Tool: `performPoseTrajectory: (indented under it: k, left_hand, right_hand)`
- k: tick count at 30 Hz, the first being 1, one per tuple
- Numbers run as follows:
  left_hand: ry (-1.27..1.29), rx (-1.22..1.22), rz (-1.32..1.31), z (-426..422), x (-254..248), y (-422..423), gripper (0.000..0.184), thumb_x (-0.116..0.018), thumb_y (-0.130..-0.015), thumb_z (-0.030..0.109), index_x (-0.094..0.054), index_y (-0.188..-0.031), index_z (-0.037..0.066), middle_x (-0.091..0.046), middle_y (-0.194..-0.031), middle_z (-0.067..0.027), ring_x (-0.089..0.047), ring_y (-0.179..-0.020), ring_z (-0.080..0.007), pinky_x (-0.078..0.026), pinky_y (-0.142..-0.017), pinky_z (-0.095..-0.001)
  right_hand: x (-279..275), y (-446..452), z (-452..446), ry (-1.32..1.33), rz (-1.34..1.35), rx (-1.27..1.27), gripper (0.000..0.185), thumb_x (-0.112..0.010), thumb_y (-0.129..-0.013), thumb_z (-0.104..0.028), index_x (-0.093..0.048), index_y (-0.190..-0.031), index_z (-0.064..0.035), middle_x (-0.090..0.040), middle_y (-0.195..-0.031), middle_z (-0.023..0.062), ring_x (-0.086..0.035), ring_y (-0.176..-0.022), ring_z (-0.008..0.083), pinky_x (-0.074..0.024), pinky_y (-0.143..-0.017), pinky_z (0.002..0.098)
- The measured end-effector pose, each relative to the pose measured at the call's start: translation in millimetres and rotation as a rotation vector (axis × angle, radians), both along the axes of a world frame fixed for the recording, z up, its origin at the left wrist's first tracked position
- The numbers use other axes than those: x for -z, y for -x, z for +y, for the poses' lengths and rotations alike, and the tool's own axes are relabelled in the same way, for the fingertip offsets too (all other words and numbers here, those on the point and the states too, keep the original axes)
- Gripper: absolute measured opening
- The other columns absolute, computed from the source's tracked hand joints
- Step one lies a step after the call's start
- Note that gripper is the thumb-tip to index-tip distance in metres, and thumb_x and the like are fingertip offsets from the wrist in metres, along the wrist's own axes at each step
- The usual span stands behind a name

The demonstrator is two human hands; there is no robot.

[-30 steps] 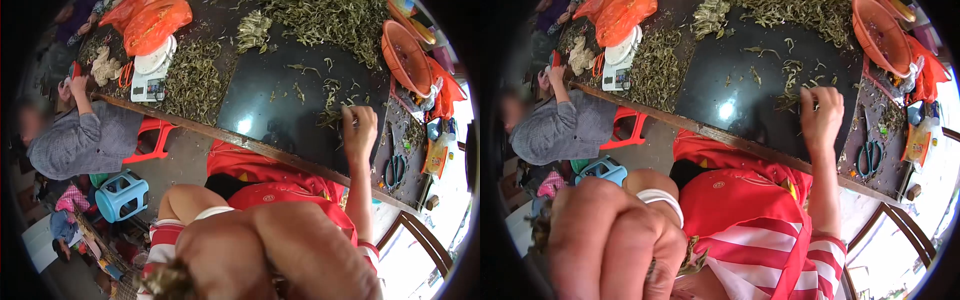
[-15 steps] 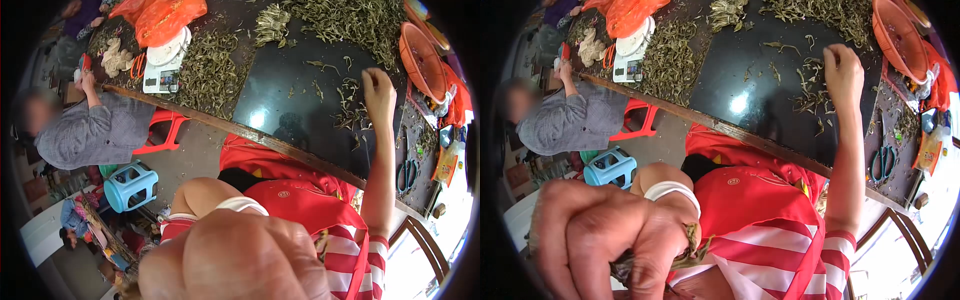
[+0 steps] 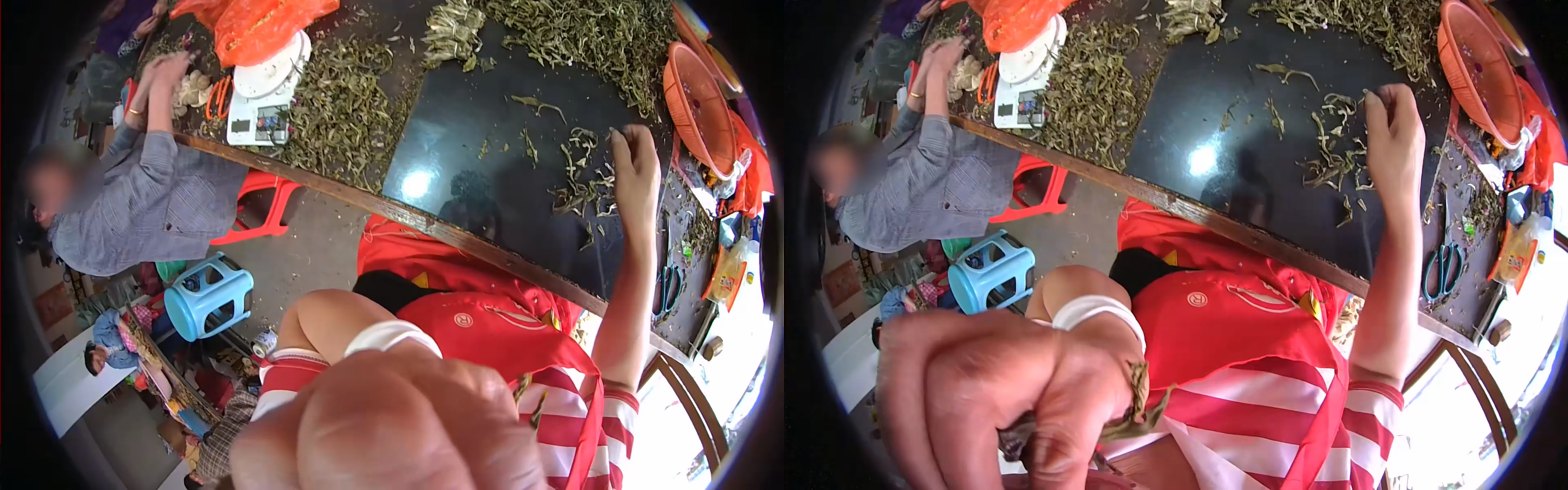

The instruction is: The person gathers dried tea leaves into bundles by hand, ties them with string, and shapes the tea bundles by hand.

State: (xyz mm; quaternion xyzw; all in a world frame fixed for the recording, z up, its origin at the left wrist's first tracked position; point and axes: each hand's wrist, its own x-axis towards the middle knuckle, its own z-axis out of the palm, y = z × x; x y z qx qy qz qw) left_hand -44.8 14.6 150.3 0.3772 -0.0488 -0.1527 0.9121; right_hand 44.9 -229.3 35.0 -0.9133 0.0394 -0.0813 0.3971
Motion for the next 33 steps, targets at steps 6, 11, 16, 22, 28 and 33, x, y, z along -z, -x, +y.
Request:
performPoseTrajectory:
  k: [6, 11, 16, 22, 28, 33]
  left_hand:
    - [0.094, 0.017, 0.023, -17.2, 7.7, -9.5, 0.021, -0.055, -0.095, 0.022, -0.055, -0.087, 0.002, -0.053, -0.066, -0.0060, -0.042, -0.047, -0.0106, -0.035, -0.049, -0.0219]
    - [-0.126, -0.052, 0.283, -33.6, 124.9, -17.0, 0.022, -0.045, -0.103, 0.022, -0.054, -0.101, 0.002, -0.058, -0.092, -0.0084, -0.049, -0.069, -0.0089, -0.039, -0.053, -0.0211]
    - [-0.602, -0.077, 0.294, -58.5, 130.6, -30.7, 0.025, -0.045, -0.102, 0.022, -0.056, -0.097, 0.000, -0.061, -0.092, -0.0113, -0.053, -0.073, -0.0105, -0.045, -0.061, -0.0242]
    - [-0.268, -0.241, 0.216, -83.1, 134.0, -21.7, 0.027, -0.044, -0.103, 0.023, -0.059, -0.102, 0.000, -0.063, -0.094, -0.0073, -0.058, -0.080, -0.0121, -0.048, -0.074, -0.0246]
    - [-0.194, -0.226, 0.334, -71.5, 139.9, -28.0, 0.027, -0.044, -0.102, 0.021, -0.061, -0.101, 0.001, -0.063, -0.091, -0.0058, -0.057, -0.077, -0.0124, -0.047, -0.069, -0.0247]
    - [-0.395, 0.017, 0.202, -83.4, 150.3, -32.5, 0.025, -0.045, -0.101, 0.019, -0.061, -0.099, 0.000, -0.063, -0.090, -0.0061, -0.056, -0.073, -0.0129, -0.046, -0.064, -0.0258]
  right_hand:
    - [7.9, 46.7, 37.9, -0.097, 0.112, 0.141, 0.009, -0.064, -0.084, -0.010, -0.065, -0.086, -0.0021, -0.061, -0.073, 0.0067, -0.051, -0.062, 0.0177, -0.0446, -0.061, 0.0290]
    - [31.3, 38.5, 41.4, 0.322, -0.231, 0.016, 0.008, -0.068, -0.076, -0.010, -0.067, -0.083, -0.0050, -0.063, -0.076, 0.0092, -0.055, -0.072, 0.0284, -0.0476, -0.070, 0.0354]
    - [37.6, 36.7, 44.7, 0.356, -0.304, -0.057, 0.010, -0.064, -0.077, -0.007, -0.066, -0.086, -0.0040, -0.062, -0.076, 0.0121, -0.054, -0.071, 0.0306, -0.0471, -0.068, 0.0371]
    - [5.5, 69.0, 80.0, -0.085, -0.183, -0.034, 0.017, -0.064, -0.081, -0.004, -0.068, -0.097, -0.0004, -0.066, -0.092, 0.0120, -0.060, -0.082, 0.0248, -0.0482, -0.076, 0.0328]
    - [8.4, 72.8, 8.3, -0.042, -0.245, 0.015, 0.007, -0.068, -0.076, -0.010, -0.068, -0.081, -0.0051, -0.064, -0.082, 0.0105, -0.056, -0.072, 0.0294, -0.0453, -0.072, 0.0383]
    - [26.1, 44.9, -28.6, 0.433, -0.310, 0.146, 0.006, -0.067, -0.078, -0.011, -0.066, -0.080, -0.0055, -0.062, -0.080, 0.0093, -0.056, -0.076, 0.0284, -0.0457, -0.073, 0.0389]
